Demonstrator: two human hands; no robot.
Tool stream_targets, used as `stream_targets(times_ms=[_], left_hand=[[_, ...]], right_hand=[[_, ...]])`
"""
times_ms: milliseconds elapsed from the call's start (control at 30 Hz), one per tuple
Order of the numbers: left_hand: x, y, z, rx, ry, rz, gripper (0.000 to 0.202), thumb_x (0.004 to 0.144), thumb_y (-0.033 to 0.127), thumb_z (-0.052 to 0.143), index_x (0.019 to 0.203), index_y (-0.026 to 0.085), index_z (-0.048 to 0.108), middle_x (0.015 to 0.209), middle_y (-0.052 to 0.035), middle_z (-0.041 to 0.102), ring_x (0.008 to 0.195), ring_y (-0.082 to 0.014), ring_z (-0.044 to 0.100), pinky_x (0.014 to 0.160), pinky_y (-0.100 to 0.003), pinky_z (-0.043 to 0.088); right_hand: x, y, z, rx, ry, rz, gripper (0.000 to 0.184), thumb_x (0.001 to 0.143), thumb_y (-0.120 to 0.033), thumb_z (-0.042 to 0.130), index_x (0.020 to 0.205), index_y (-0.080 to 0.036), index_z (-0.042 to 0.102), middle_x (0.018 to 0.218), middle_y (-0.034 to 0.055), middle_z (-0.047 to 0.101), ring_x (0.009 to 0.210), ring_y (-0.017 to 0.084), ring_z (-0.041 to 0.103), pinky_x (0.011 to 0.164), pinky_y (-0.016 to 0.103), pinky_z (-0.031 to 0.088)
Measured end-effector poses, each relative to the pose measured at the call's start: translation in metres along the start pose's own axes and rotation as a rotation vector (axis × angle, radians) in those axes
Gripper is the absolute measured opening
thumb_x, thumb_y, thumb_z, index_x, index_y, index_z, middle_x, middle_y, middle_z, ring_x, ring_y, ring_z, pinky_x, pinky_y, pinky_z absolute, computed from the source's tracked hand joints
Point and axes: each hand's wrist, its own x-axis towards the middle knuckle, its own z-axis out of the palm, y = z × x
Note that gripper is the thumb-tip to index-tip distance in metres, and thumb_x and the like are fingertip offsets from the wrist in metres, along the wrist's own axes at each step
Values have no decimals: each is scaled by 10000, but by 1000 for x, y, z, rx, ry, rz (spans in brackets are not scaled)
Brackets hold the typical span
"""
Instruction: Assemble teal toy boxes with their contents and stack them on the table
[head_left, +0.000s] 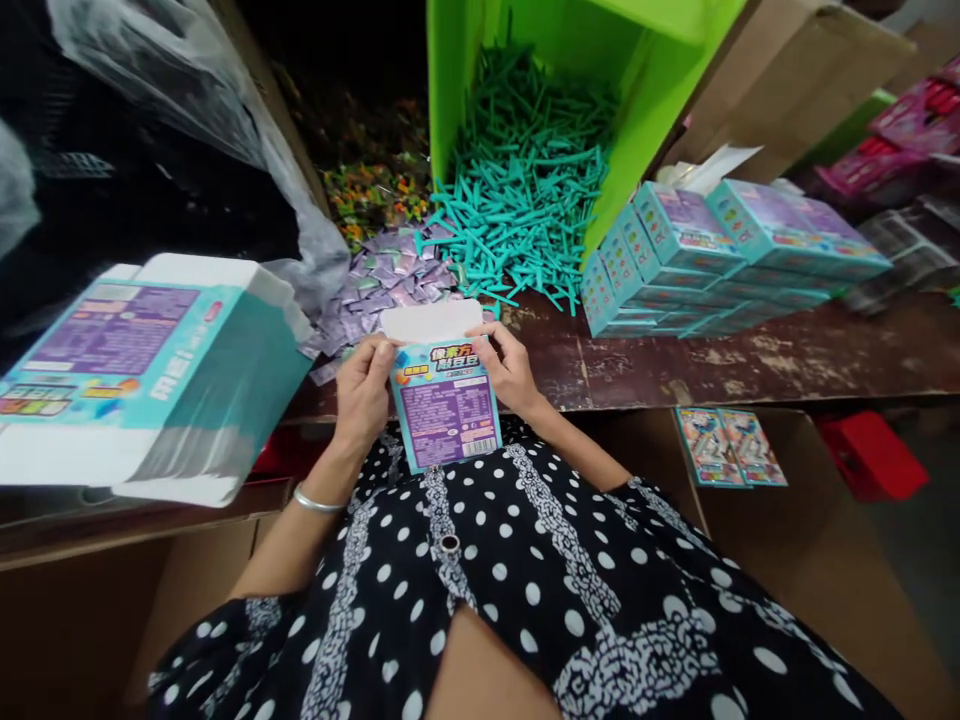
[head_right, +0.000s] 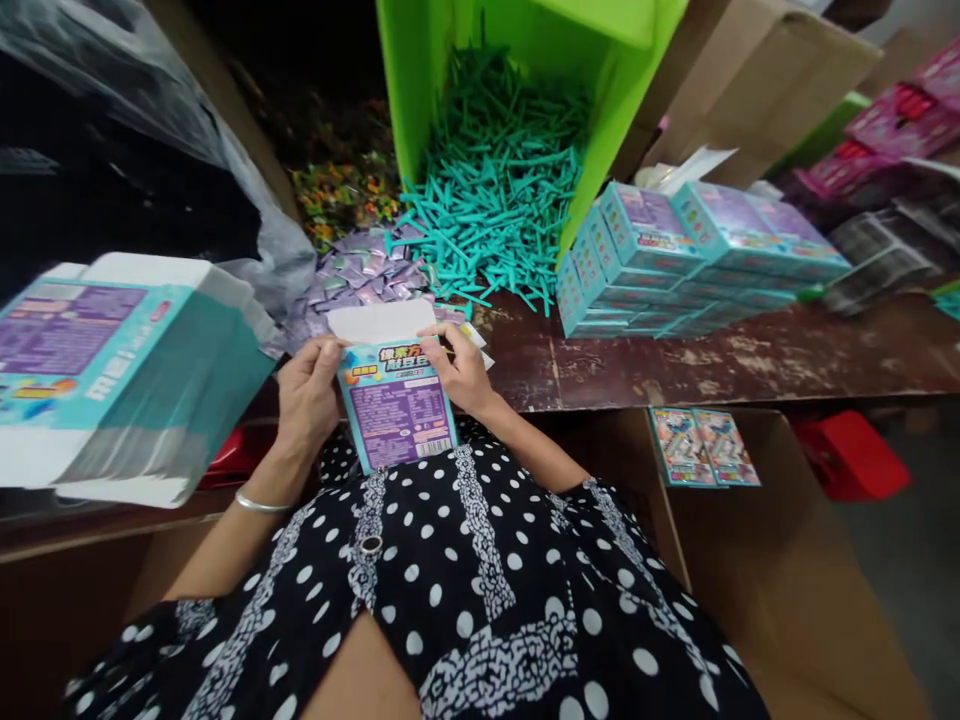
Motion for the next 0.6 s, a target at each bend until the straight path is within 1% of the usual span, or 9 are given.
stream_targets(times_ms=[67, 167, 200, 267, 333, 367, 467, 533, 600], left_hand=[[2, 0, 7, -31, 40, 65, 549, 933, 732, 885, 1061, 228, 708, 954, -22, 695, 852, -180, 646, 787, -272, 536], [4, 1, 12, -63, 48, 104, 598, 899, 704, 945, 1218, 267, 690, 952, 1, 679, 838, -172, 646, 769, -266, 528], [5, 1, 12, -42, 29, 97, 578, 925, 723, 911, 1214, 265, 707, 943, -5, 687, 839, -181, 654, 766, -277, 534], [7, 2, 9, 21, -5, 81, 552, 998, 785, 785, 1090, 241, 759, 922, -33, 715, 851, -205, 669, 767, -307, 551], [11, 5, 3, 54, -31, 60, 608, 1004, 825, 736, 908, 225, 772, 885, -59, 739, 846, -219, 677, 763, -325, 564], [14, 8, 0, 50, -54, 35, 613, 974, 824, 775, 847, 225, 767, 860, -62, 744, 825, -219, 676, 749, -326, 566], [24, 21, -11, 8, -209, -102, 545, 804, 724, 992, 832, 222, 781, 816, -53, 757, 740, -208, 670, 684, -323, 570], [29, 31, -17, -1, -337, -184, 526, 746, 649, 1055, 930, 213, 827, 845, -58, 781, 732, -218, 689, 664, -329, 585], [31, 38, -21, 29, -393, -172, 514, 743, 602, 1066, 1008, 207, 872, 889, -72, 796, 774, -239, 713, 667, -338, 600]], right_hand=[[2, 1, 0, 5, 66, -41, 400, 1077, -642, 636, 1037, -244, 656, 1116, 60, 736, 1088, 228, 684, 1057, 407, 553], [3, 5, 2, 125, 144, -20, 381, 996, -608, 740, 1068, -270, 578, 1181, 52, 697, 1083, 209, 671, 1000, 380, 559], [3, 6, 3, 171, 160, 2, 413, 966, -607, 770, 1090, -280, 551, 1171, 43, 691, 1064, 202, 670, 979, 372, 561], [5, 5, 3, 220, 153, 35, 487, 912, -625, 826, 1082, -288, 518, 1099, 20, 680, 1025, 195, 663, 965, 367, 556], [10, 2, 0, 225, 68, 50, 556, 865, -690, 865, 1006, -282, 514, 1024, 6, 663, 982, 190, 642, 952, 369, 547], [14, 0, -2, 219, 5, 53, 587, 853, -733, 865, 950, -276, 510, 986, 2, 651, 955, 186, 625, 939, 369, 542], [29, -9, -13, 189, -190, 59, 622, 870, -776, 846, 824, -258, 503, 915, -4, 643, 910, 173, 601, 928, 369, 533], [41, -15, -21, 153, -330, 64, 533, 883, -708, 873, 883, -234, 629, 1015, 21, 728, 991, 183, 659, 987, 376, 548], [52, -21, -27, 106, -499, 59, 485, 891, -642, 885, 1115, -224, 784, 1227, 60, 804, 1151, 216, 717, 1073, 397, 563]])
